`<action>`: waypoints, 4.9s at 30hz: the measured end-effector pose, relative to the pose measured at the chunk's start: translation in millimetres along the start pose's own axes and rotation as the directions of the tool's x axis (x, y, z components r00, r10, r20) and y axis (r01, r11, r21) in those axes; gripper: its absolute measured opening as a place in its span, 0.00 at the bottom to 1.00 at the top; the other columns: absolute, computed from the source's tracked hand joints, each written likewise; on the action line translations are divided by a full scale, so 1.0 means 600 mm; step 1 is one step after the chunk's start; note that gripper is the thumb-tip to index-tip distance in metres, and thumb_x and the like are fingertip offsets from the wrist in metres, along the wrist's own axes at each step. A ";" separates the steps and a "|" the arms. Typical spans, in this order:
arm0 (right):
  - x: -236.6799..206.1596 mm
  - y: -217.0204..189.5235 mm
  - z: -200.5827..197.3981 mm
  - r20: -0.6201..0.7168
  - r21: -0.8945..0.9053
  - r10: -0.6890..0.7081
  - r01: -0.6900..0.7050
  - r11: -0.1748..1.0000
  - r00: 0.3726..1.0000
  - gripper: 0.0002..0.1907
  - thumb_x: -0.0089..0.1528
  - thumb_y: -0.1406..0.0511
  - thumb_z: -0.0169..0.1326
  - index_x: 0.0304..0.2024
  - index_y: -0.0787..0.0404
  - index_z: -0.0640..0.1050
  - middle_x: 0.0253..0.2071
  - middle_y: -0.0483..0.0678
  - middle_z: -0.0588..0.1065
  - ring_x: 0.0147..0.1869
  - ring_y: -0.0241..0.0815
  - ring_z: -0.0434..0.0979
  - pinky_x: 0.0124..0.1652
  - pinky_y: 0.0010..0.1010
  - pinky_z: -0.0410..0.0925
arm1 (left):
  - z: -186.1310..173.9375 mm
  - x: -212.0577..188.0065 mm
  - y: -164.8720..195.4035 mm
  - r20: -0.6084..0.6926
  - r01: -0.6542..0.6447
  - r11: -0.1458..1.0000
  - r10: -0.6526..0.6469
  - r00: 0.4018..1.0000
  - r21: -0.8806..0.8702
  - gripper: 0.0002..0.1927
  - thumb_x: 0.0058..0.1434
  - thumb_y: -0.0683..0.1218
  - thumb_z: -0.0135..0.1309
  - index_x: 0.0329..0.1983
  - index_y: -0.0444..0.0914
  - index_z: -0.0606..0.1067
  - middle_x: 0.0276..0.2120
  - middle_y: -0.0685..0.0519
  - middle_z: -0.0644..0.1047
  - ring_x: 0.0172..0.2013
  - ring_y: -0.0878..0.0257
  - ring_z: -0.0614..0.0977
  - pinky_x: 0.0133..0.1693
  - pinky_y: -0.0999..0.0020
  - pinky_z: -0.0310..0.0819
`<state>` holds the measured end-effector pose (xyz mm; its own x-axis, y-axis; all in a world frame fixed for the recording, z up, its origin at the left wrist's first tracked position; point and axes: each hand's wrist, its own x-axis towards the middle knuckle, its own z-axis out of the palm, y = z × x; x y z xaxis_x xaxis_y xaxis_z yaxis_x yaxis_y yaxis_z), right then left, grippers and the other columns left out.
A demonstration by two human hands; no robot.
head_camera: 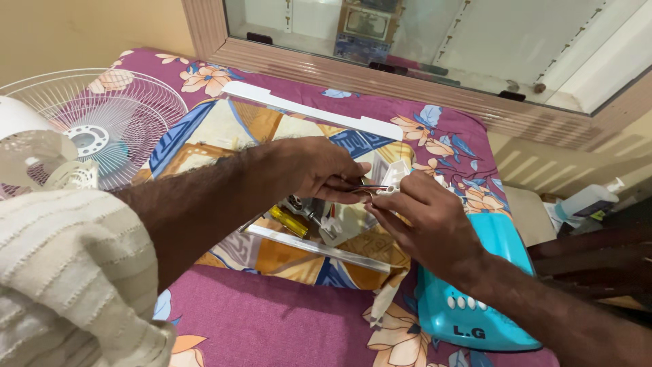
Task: The person works on a disassembled electric fan on a table, using a screwdriver to adjust the motor and base, and handling wires and small parts. The person repeatedly aligns the motor with the fan base and manipulates internal components.
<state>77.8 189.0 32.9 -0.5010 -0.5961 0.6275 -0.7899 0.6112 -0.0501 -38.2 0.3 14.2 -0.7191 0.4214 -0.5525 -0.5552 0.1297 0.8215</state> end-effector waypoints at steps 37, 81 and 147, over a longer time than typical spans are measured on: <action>-0.124 -0.055 -0.046 -0.125 0.300 0.722 -0.667 0.681 0.681 0.13 0.69 0.61 0.54 0.41 0.65 0.71 0.21 0.45 0.64 0.25 0.30 0.60 0.24 0.27 0.58 | 0.066 -0.118 0.009 0.633 -0.640 -0.195 0.517 0.577 0.743 0.40 0.42 0.50 0.74 0.61 0.41 0.75 0.43 0.46 0.82 0.49 0.50 0.82 0.51 0.52 0.75; 0.033 0.037 -0.041 -0.195 0.247 0.487 -0.438 0.865 0.851 0.09 0.64 0.70 0.60 0.32 0.65 0.72 0.20 0.41 0.61 0.25 0.28 0.59 0.24 0.28 0.55 | 0.087 -0.118 -0.024 0.079 -0.415 0.358 0.671 0.737 0.836 0.42 0.44 0.75 0.62 0.48 0.38 0.83 0.51 0.44 0.81 0.55 0.52 0.82 0.58 0.52 0.73; -0.202 0.055 -0.249 -0.170 0.305 0.168 -0.111 0.946 0.971 0.09 0.63 0.70 0.65 0.45 0.67 0.83 0.38 0.48 0.83 0.40 0.31 0.83 0.36 0.21 0.76 | 0.363 -0.104 -0.021 -0.165 -0.276 0.961 0.274 0.948 0.011 0.15 0.56 0.54 0.65 0.35 0.38 0.80 0.29 0.55 0.79 0.26 0.67 0.76 0.28 0.68 0.71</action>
<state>165.4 359.0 71.0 -0.5593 -0.3875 0.7328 -0.7996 0.4854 -0.3536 105.0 167.9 69.1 -0.9024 0.2864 -0.3220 -0.3310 0.0180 0.9435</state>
